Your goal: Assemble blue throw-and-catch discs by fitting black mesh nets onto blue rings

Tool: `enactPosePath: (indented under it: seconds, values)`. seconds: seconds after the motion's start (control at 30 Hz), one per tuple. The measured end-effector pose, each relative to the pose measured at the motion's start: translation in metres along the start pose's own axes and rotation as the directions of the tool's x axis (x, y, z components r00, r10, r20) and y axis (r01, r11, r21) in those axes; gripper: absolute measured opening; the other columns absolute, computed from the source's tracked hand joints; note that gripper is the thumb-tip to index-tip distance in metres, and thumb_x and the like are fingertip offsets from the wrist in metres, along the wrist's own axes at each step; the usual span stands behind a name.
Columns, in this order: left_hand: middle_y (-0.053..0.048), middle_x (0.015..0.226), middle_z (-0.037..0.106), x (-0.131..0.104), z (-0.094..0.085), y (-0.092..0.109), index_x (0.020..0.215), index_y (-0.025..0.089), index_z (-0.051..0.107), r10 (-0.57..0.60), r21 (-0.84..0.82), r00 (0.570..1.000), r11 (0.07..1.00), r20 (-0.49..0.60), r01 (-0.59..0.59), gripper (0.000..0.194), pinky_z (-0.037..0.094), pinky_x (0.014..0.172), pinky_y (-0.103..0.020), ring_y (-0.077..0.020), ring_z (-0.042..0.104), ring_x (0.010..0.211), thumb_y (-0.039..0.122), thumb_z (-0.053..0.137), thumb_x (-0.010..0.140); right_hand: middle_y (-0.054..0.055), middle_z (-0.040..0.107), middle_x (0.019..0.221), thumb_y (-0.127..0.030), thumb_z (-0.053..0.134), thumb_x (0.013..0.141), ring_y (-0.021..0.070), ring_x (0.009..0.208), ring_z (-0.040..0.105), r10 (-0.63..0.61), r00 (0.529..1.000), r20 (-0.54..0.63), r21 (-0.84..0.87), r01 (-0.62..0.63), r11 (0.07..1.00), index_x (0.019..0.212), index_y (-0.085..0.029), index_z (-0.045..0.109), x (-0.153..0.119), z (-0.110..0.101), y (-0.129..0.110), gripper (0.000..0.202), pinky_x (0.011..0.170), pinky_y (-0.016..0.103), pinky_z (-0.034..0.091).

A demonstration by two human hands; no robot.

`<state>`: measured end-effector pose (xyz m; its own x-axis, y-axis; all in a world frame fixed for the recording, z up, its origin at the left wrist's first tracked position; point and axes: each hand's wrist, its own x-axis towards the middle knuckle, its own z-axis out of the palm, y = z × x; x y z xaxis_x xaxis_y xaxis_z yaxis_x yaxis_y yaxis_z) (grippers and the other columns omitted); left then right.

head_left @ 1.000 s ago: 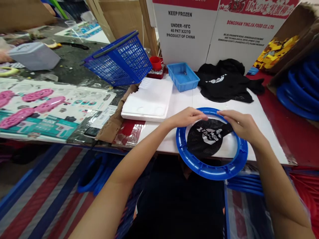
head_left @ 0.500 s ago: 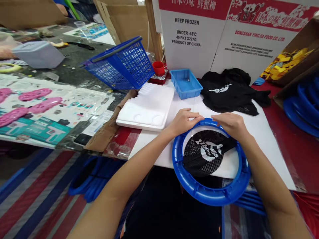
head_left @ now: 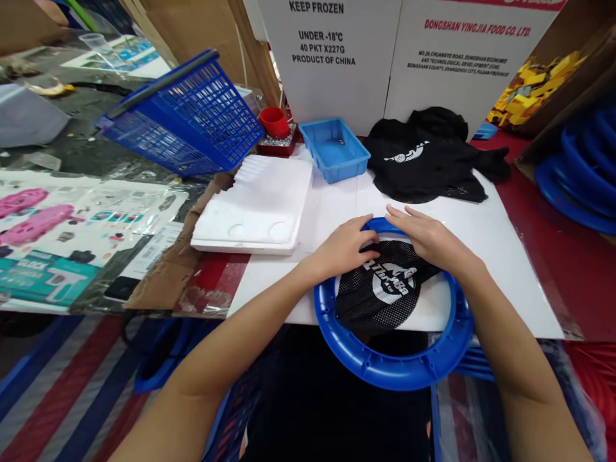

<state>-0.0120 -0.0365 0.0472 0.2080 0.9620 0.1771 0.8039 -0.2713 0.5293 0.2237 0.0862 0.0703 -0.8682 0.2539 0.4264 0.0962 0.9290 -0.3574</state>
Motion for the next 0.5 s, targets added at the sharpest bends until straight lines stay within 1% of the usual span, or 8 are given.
enactPosePath:
  seconds: [0.07, 0.17, 0.23, 0.3, 0.33, 0.4, 0.47, 0.5]
  values:
    - [-0.013, 0.167, 0.051, 0.0009, 0.0011, 0.0001, 0.101, 0.021, 0.078, -0.030, -0.007, 1.000, 1.000, -0.008, 0.030, 0.007, 0.044, 0.126, -0.057, -0.0351, 0.054, 0.150, 0.024, 0.078, 0.095, 0.003, 0.074, 0.145, -0.004, 0.050, 0.100, 0.0271, 0.131, 0.074, 0.034, 0.996, -0.079, -0.044, -0.037, 0.998, 0.147, -0.031, 0.070, -0.0002, 0.0022, 0.0000, 0.058, 0.116, 0.049, 0.059]
    - [-0.012, 0.167, 0.052, 0.0017, -0.0004, -0.0001, 0.094, 0.020, 0.076, -0.069, -0.060, 0.998, 0.996, -0.006, 0.068, 0.002, 0.044, 0.126, -0.057, -0.0354, 0.053, 0.151, 0.022, 0.075, 0.095, 0.005, 0.086, 0.115, -0.027, 0.061, 0.107, 0.0286, 0.104, 0.083, 0.153, 0.963, -0.222, -0.095, -0.178, 0.979, 0.122, -0.028, 0.083, -0.0006, 0.0023, -0.0011, 0.027, 0.092, 0.042, 0.067]
    - [-0.011, 0.165, 0.053, 0.0024, -0.0031, 0.0002, 0.093, 0.020, 0.075, -0.083, -0.132, 0.996, 0.988, -0.021, 0.079, 0.005, 0.042, 0.127, -0.056, -0.0340, 0.052, 0.153, 0.024, 0.073, 0.097, 0.006, 0.087, 0.095, -0.041, 0.066, 0.106, 0.0278, 0.085, 0.083, 0.243, 0.917, -0.317, -0.113, -0.291, 0.950, 0.104, -0.026, 0.086, -0.0006, 0.0010, -0.0004, 0.025, 0.080, 0.039, 0.065]
    - [-0.012, 0.157, 0.061, 0.0038, -0.0061, 0.0009, 0.093, 0.020, 0.074, -0.089, -0.215, 0.992, 0.974, -0.084, 0.069, 0.006, 0.044, 0.126, -0.053, -0.0311, 0.057, 0.147, 0.024, 0.072, 0.097, 0.005, 0.083, 0.080, -0.049, 0.068, 0.105, 0.0245, 0.071, 0.080, 0.303, 0.893, -0.333, -0.104, -0.354, 0.930, 0.092, -0.025, 0.084, -0.0002, 0.0004, 0.0021, 0.032, 0.073, 0.036, 0.062]
    - [-0.012, 0.148, 0.067, 0.0048, -0.0072, 0.0011, 0.093, 0.021, 0.073, -0.094, -0.255, 0.988, 0.965, -0.124, 0.060, 0.005, 0.047, 0.123, -0.051, -0.0292, 0.062, 0.140, 0.023, 0.071, 0.097, 0.005, 0.083, 0.078, -0.049, 0.065, 0.106, 0.0236, 0.069, 0.079, 0.318, 0.896, -0.310, -0.098, -0.363, 0.927, 0.091, -0.024, 0.082, 0.0001, 0.0006, 0.0035, 0.034, 0.072, 0.035, 0.061]
    - [-0.009, 0.124, 0.077, 0.0069, -0.0083, 0.0013, 0.093, 0.021, 0.071, -0.123, -0.319, 0.975, 0.946, -0.185, 0.059, 0.004, 0.054, 0.111, -0.046, -0.0249, 0.071, 0.119, 0.023, 0.071, 0.097, 0.007, 0.085, 0.092, -0.045, 0.056, 0.110, 0.0256, 0.080, 0.082, 0.322, 0.914, -0.248, -0.083, -0.351, 0.933, 0.104, -0.025, 0.082, 0.0007, 0.0021, 0.0055, 0.033, 0.079, 0.037, 0.062]
    - [-0.005, 0.104, 0.079, 0.0088, -0.0077, 0.0005, 0.094, 0.022, 0.071, -0.163, -0.357, 0.966, 0.930, -0.202, 0.083, 0.003, 0.057, 0.100, -0.042, -0.0219, 0.073, 0.101, 0.023, 0.070, 0.097, 0.011, 0.083, 0.123, -0.037, 0.048, 0.113, 0.0301, 0.110, 0.081, 0.292, 0.938, -0.184, -0.054, -0.307, 0.950, 0.128, -0.025, 0.076, 0.0017, 0.0044, 0.0056, 0.035, 0.096, 0.043, 0.063]
    - [-0.004, 0.099, 0.079, 0.0096, -0.0068, -0.0003, 0.094, 0.022, 0.071, -0.179, -0.374, 0.962, 0.923, -0.205, 0.092, 0.003, 0.058, 0.096, -0.041, -0.0212, 0.072, 0.097, 0.024, 0.071, 0.096, 0.012, 0.077, 0.140, -0.032, 0.044, 0.113, 0.0312, 0.127, 0.075, 0.262, 0.955, -0.142, -0.026, -0.268, 0.963, 0.140, -0.025, 0.071, 0.0026, 0.0052, 0.0052, 0.038, 0.107, 0.048, 0.060]
